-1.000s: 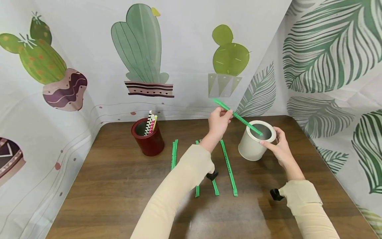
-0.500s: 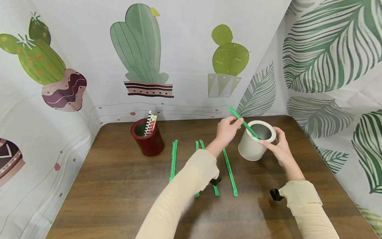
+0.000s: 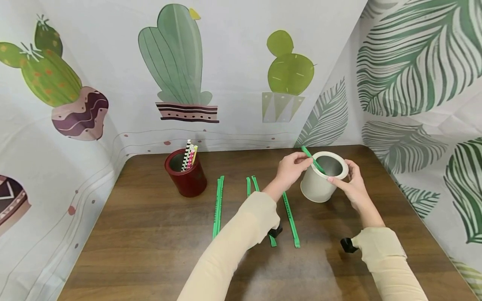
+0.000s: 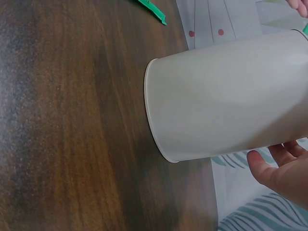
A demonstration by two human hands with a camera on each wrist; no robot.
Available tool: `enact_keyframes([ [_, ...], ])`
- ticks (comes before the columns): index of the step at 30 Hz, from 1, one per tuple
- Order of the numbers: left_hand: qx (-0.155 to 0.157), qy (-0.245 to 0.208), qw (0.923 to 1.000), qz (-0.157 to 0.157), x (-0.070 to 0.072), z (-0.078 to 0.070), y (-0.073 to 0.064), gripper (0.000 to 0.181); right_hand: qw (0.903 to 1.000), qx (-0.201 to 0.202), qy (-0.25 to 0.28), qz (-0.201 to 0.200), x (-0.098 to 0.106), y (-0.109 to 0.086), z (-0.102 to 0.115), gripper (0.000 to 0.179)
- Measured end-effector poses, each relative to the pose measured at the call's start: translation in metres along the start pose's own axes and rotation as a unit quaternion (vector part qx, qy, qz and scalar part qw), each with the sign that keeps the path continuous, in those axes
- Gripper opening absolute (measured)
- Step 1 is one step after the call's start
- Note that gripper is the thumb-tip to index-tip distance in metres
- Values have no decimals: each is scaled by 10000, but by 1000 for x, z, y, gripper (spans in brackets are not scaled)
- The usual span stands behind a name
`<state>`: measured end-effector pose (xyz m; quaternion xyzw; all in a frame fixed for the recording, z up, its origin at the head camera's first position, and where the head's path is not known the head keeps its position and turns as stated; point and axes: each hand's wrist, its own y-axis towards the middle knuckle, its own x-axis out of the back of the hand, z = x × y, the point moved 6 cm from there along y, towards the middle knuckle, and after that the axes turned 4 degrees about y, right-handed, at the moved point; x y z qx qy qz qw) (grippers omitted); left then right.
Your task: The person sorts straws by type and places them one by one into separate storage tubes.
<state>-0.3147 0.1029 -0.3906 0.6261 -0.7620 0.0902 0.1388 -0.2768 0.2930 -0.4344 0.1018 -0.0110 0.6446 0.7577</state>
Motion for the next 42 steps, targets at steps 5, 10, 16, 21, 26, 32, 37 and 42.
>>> enact_keyframes([
  [5, 12, 327, 9993, 158, 2, 14, 0, 35, 10000, 15, 24, -10, 0, 0, 0, 68],
  [10, 31, 662, 9970, 396, 11, 30, -2, 37, 10000, 28, 31, -38, 0, 0, 0, 68],
  [16, -3, 1021, 9932, 554, 33, 53, -6, 39, 10000, 19, -3, -27, 0, 0, -1, 67],
  [21, 70, 1318, 9898, 534, 58, 76, -10, 40, 10000, 17, 8, -24, 1, -1, 0, 69],
  [26, 182, 1576, 9863, 449, 85, 98, -15, 39, 10000, 24, -7, 24, 0, -1, 1, 70],
  [32, 268, 1873, 9816, 267, 115, 121, -23, 36, 10000, 43, -11, 41, 0, 0, 1, 71],
  [37, 404, 1918, 9806, 87, 136, 141, -30, 37, 10000, 25, -44, 31, 0, 0, 0, 71],
  [42, 451, 2112, 9760, -290, 154, 156, -37, 33, 10000, 18, -37, 25, -1, 0, 1, 69],
])
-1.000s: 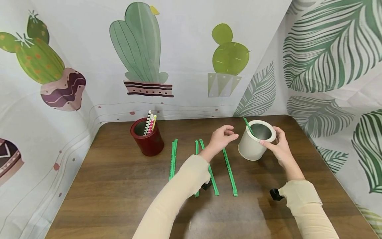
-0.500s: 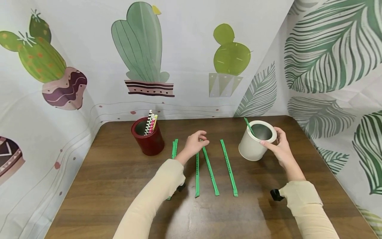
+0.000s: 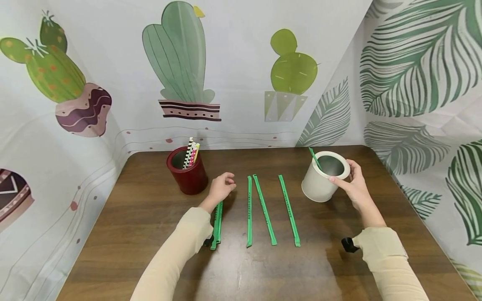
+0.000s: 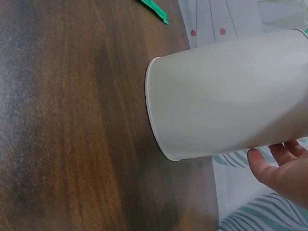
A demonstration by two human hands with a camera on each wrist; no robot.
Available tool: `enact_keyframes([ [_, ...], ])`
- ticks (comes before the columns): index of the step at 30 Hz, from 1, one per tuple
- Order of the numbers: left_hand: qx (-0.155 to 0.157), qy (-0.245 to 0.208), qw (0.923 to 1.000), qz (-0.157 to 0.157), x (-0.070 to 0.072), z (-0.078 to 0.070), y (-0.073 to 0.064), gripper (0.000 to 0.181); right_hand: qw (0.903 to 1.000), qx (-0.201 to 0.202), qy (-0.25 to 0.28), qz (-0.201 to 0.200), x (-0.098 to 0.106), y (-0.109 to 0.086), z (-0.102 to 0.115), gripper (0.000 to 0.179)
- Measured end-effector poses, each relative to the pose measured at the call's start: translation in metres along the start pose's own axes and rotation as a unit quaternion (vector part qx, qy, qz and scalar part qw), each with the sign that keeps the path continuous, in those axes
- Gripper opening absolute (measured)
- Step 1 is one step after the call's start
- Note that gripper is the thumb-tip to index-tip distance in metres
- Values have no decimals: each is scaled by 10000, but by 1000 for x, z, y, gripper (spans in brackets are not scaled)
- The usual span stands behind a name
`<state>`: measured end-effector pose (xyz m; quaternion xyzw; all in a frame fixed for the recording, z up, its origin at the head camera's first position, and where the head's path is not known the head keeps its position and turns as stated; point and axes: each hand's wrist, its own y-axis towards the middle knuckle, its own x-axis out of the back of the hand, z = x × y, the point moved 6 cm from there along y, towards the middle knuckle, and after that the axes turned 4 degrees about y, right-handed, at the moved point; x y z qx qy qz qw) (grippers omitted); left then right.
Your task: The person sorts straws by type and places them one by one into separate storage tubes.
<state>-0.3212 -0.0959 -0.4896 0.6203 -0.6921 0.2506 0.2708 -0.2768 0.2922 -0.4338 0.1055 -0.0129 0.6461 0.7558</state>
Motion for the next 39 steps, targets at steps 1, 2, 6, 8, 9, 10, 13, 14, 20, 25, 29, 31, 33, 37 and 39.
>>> enact_keyframes([
  [1, 17, 79, 9999, -59, 1, 4, -1, 33, 10000, 1, 8, -4, 0, 0, 0, 69],
  [2, 39, 150, 9998, -109, 3, 7, -1, 32, 10000, 2, 23, -5, 0, 0, 0, 69],
  [6, 127, 411, 9989, -209, 7, 18, -5, 29, 10000, 10, 37, -18, 0, 1, 0, 69],
  [8, 177, 468, 9984, -260, 9, 21, -7, 29, 10000, 12, 14, -24, 0, 1, -1, 69],
  [9, 208, 503, 9981, -287, 10, 23, -8, 28, 10000, 14, -9, -24, 0, 1, -1, 69],
  [10, 235, 519, 9979, -311, 11, 25, -9, 28, 10000, 7, -21, -20, 0, 1, -2, 69],
  [13, 287, 611, 9968, -438, 13, 30, -12, 27, 10000, -13, -34, -14, 1, 2, -2, 69],
  [14, 286, 653, 9964, -463, 14, 31, -13, 27, 10000, -20, -35, -11, 1, 2, -3, 69],
  [20, 306, 819, 9945, -579, 16, 40, -16, 29, 10000, -18, 9, 9, 2, 1, -3, 68],
  [25, 361, 889, 9937, -581, 16, 47, -19, 28, 10000, -2, 21, 16, 2, 1, -3, 67],
  [29, 393, 934, 9935, -510, 16, 47, -20, 28, 10000, -5, 2, 9, 2, 1, -3, 68],
  [31, 404, 994, 9931, -471, 16, 47, -21, 29, 10000, -9, -19, 7, 2, 1, -3, 68],
  [33, 467, 1042, 9925, -447, 16, 46, -21, 29, 10000, -11, -46, 8, 2, 1, -3, 69],
  [37, 576, 1196, 9901, -461, 17, 43, -22, 29, 10000, -6, -37, 25, 2, 2, -4, 70],
  [39, 632, 1243, 9891, -471, 18, 43, -23, 28, 10000, 3, -20, 31, 2, 2, -4, 70],
])
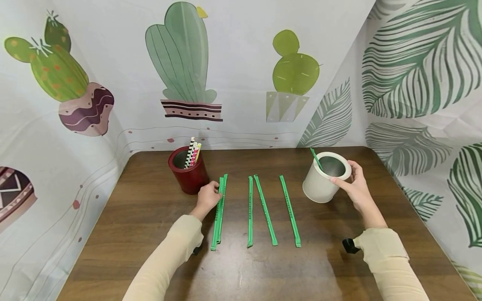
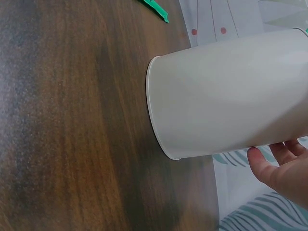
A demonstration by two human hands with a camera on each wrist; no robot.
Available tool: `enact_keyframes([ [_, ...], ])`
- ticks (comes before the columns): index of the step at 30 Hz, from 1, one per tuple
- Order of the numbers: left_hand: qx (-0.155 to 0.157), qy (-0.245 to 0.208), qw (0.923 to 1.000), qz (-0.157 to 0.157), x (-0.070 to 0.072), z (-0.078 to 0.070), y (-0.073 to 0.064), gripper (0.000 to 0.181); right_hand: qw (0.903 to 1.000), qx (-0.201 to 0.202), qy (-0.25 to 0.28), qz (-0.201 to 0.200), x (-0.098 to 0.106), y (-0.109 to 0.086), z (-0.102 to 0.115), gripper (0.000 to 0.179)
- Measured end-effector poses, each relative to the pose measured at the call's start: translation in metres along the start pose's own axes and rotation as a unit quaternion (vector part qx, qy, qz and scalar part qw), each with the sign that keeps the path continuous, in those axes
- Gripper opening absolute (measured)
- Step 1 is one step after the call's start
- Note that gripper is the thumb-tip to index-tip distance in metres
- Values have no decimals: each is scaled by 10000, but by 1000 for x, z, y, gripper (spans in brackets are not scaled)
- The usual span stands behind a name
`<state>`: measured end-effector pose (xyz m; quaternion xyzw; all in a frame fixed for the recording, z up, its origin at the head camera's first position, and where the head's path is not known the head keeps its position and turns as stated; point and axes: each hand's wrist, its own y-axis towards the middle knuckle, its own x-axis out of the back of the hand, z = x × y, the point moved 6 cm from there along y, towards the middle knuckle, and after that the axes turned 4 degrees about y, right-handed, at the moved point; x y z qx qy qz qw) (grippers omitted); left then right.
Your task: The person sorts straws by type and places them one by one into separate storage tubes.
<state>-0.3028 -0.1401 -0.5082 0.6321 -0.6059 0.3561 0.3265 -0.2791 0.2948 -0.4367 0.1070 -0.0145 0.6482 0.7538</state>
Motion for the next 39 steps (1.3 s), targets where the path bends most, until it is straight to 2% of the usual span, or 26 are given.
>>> enact_keyframes([
  [5, 68, 101, 9999, -15, 0, -2, 0, 27, 10000, 22, 36, 21, -1, 0, 0, 69],
  [12, 15, 284, 9996, -3, -2, -5, 2, 30, 10000, 26, 17, 39, -1, -1, 2, 68],
  [19, -14, 331, 9994, 37, 0, -6, 3, 26, 10000, 32, 2, 44, -2, -2, 3, 68],
  [28, -99, 59, 9998, -173, 18, -22, 5, 18, 9998, 57, -155, 54, -1, -2, 2, 67],
  [39, -92, -379, 9992, -128, 40, -49, 13, 18, 9998, 135, -115, 42, -1, -1, 3, 64],
])
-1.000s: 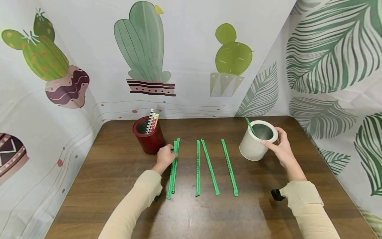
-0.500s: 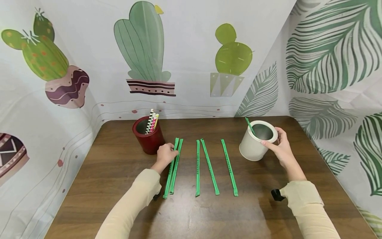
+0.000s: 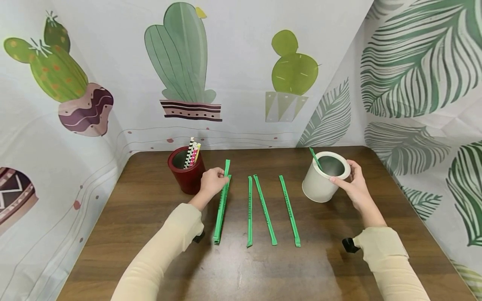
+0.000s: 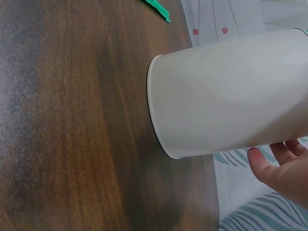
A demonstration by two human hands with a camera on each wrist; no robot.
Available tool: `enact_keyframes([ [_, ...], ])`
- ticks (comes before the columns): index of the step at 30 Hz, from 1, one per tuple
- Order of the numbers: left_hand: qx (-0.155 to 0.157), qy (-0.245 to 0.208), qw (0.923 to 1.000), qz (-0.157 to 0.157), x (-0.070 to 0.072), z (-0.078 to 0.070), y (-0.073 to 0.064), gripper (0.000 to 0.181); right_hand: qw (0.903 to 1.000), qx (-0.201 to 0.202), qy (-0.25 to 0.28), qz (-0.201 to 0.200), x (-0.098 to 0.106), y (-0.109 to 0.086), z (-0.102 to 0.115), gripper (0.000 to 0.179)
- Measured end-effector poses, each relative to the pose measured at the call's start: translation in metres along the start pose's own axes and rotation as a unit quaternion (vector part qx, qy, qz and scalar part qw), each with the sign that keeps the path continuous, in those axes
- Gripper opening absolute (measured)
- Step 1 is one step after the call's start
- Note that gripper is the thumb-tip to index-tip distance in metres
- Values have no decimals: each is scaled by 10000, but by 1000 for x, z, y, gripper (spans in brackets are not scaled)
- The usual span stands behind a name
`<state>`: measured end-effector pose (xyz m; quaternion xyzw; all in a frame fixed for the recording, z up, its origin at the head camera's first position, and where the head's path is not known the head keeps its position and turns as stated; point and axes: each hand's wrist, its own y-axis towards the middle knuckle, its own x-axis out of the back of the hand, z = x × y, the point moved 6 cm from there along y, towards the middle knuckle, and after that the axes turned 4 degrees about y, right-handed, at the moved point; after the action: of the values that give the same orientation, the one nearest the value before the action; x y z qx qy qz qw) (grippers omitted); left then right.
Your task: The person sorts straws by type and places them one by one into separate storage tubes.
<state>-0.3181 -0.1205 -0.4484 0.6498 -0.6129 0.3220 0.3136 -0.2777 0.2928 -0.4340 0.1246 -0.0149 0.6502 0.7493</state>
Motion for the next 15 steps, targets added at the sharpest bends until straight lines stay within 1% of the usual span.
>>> enact_keyframes([
  [6, 13, -278, 9996, 101, 6, -15, 3, 18, 10000, -2, 16, 27, 1, 1, -1, 64],
  [10, -159, -490, 9987, 9, 11, -28, 5, 13, 10000, -1, -4, 25, 2, 1, -1, 64],
  [12, -249, -643, 9976, -36, 12, -34, 6, 11, 10000, -10, -23, 29, 2, 1, -2, 64],
  [15, -275, -1053, 9941, -27, 14, -43, 9, 10, 10000, -20, -46, 47, 1, 1, -2, 66],
])
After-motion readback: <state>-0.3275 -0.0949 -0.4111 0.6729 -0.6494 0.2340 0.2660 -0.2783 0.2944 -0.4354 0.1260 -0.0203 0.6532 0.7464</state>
